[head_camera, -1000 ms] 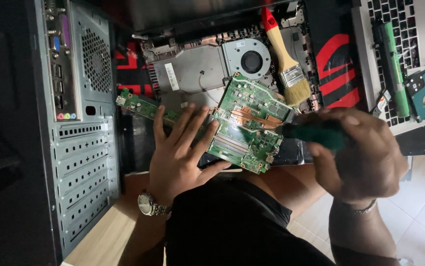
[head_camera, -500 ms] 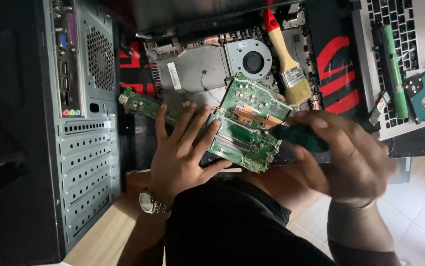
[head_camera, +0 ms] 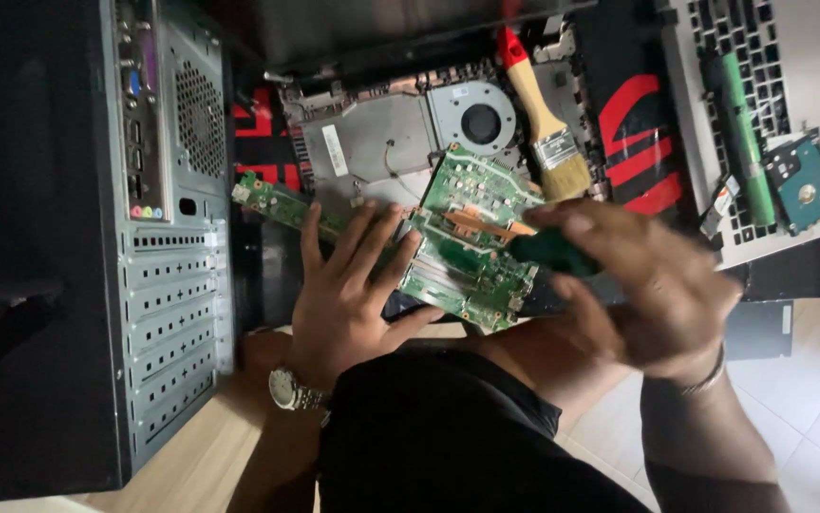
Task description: The person cleans a green circuit board by first using a green-handled tool to scrape or scrub the surface, then switching to a paintbrush to sweep away debris. The task is performed on the person's lap.
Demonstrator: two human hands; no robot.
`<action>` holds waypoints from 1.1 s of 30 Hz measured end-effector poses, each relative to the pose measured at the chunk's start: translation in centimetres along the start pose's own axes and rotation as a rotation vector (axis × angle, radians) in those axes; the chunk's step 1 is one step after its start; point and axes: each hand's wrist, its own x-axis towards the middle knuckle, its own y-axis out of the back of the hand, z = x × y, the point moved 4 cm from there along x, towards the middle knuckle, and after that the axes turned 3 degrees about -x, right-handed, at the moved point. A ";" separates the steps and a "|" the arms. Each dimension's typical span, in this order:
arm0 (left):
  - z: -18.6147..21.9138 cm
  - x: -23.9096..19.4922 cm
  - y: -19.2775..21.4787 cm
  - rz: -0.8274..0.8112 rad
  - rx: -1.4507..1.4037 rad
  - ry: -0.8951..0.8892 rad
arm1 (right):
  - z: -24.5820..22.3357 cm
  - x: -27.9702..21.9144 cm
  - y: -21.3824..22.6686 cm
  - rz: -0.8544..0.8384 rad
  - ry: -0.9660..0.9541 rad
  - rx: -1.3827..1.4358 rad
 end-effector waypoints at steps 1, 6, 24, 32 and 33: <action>0.0 0.2 0.1 0.006 0.003 -0.005 | -0.4 0.6 -0.1 0.002 0.006 -0.005; 0.1 0.1 0.1 0.035 0.009 -0.018 | -1.1 0.1 0.2 0.119 -0.022 -0.505; 0.0 -0.6 -0.5 0.098 0.081 -0.060 | -0.9 2.0 0.4 0.124 0.014 -0.054; 0.0 -0.3 -0.3 0.065 0.059 -0.047 | 0.6 0.2 0.1 0.261 -0.034 -0.038; 0.0 -0.3 -0.2 0.058 0.047 -0.038 | 0.9 -0.3 0.0 0.282 -0.057 -0.103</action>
